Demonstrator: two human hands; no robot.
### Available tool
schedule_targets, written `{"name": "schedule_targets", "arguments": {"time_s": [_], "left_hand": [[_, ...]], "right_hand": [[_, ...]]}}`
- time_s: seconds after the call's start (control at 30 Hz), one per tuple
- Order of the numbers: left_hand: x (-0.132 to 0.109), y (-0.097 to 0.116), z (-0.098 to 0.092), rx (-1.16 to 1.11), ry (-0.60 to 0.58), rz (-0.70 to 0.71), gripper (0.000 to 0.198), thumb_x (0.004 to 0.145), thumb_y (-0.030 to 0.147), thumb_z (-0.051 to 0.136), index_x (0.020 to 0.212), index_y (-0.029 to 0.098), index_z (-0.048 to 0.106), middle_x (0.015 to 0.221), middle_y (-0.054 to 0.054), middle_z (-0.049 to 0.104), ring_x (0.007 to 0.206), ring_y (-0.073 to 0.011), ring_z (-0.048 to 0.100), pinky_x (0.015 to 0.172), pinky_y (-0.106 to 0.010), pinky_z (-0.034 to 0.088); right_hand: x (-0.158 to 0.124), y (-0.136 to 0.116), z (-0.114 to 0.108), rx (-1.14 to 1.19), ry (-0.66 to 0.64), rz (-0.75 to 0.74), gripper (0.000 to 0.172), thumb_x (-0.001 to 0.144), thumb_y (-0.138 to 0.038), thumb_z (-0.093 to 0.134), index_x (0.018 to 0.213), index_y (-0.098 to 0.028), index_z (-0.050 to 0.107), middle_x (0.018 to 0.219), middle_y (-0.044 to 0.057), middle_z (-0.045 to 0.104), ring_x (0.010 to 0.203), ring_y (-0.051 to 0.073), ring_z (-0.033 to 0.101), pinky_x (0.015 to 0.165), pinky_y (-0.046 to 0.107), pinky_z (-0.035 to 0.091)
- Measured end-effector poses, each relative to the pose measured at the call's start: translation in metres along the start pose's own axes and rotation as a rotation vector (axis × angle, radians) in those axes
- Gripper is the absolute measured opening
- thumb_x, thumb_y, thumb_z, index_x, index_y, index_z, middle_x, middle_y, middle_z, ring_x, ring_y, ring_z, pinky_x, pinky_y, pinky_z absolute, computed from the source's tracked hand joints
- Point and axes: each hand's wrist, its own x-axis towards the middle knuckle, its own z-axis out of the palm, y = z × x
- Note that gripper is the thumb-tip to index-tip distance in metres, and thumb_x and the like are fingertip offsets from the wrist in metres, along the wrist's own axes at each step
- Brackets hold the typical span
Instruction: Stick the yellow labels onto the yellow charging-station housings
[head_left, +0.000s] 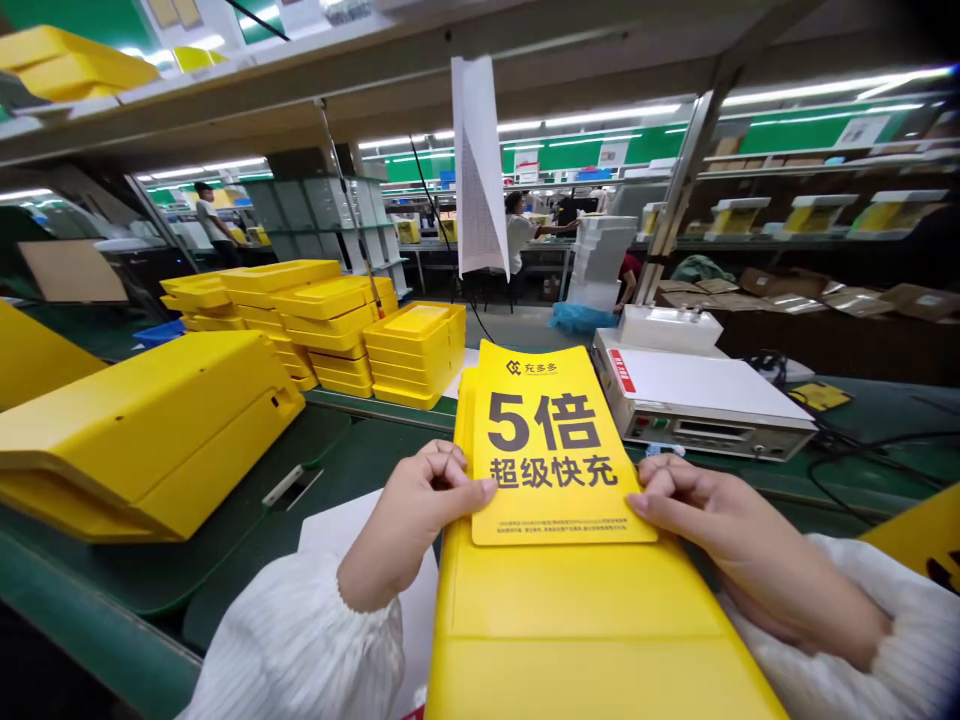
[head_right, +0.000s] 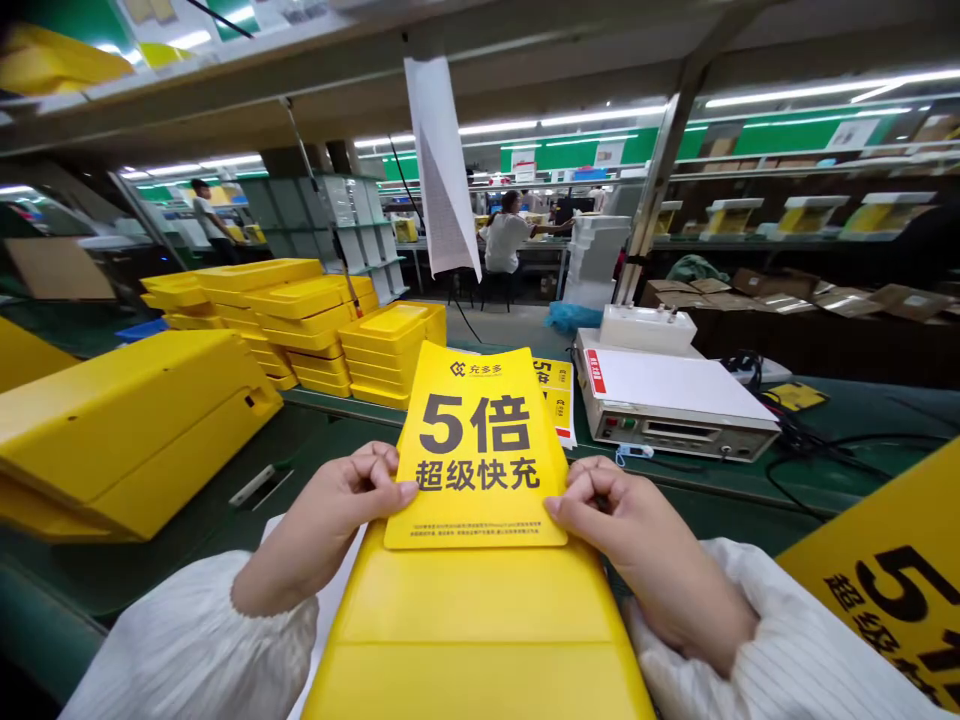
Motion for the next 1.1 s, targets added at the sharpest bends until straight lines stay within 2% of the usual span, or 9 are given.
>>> {"name": "schedule_targets", "arguments": {"time_s": [0.17, 0.3, 0.77, 1.1], "left_hand": [[0.0030, -0.0014, 0.0002, -0.044, 0.028, -0.051, 0.038, 0.046, 0.031, 0.078, 0.044, 0.014, 0.044, 0.083, -0.001, 0.041, 0.078, -0.0141, 0.045, 0.068, -0.026, 0.038], [0.0052, -0.0033, -0.0007, -0.034, -0.007, -0.042, 0.037, 0.048, 0.031, 0.078, 0.044, 0.015, 0.044, 0.082, -0.001, 0.040, 0.079, -0.0149, 0.044, 0.067, -0.026, 0.038], [0.0036, -0.0015, -0.0002, 0.010, 0.001, 0.005, 0.039, 0.048, 0.031, 0.077, 0.043, 0.015, 0.042, 0.078, -0.001, 0.042, 0.076, -0.0143, 0.044, 0.068, -0.026, 0.036], [0.0040, -0.0023, -0.0003, -0.043, -0.009, -0.027, 0.041, 0.048, 0.031, 0.079, 0.044, 0.015, 0.042, 0.080, 0.000, 0.040, 0.074, -0.0122, 0.042, 0.065, -0.023, 0.036]], "right_hand": [[0.0043, -0.0030, 0.0001, -0.007, 0.010, -0.021, 0.036, 0.053, -0.042, 0.071, 0.049, -0.017, 0.045, 0.077, 0.001, 0.043, 0.067, 0.014, 0.042, 0.061, 0.027, 0.035], [0.0058, -0.0035, 0.0005, -0.001, 0.010, -0.009, 0.033, 0.053, -0.039, 0.070, 0.049, -0.017, 0.046, 0.079, 0.001, 0.042, 0.068, 0.013, 0.042, 0.061, 0.027, 0.033], [0.0094, 0.0006, 0.0003, -0.071, 0.017, -0.032, 0.039, 0.052, -0.044, 0.072, 0.047, -0.017, 0.044, 0.075, 0.002, 0.045, 0.068, 0.016, 0.042, 0.061, 0.029, 0.035], [0.0094, 0.0030, -0.0016, -0.051, -0.030, -0.010, 0.038, 0.057, -0.042, 0.070, 0.050, -0.017, 0.043, 0.076, 0.000, 0.041, 0.068, 0.014, 0.040, 0.062, 0.028, 0.031]]}}
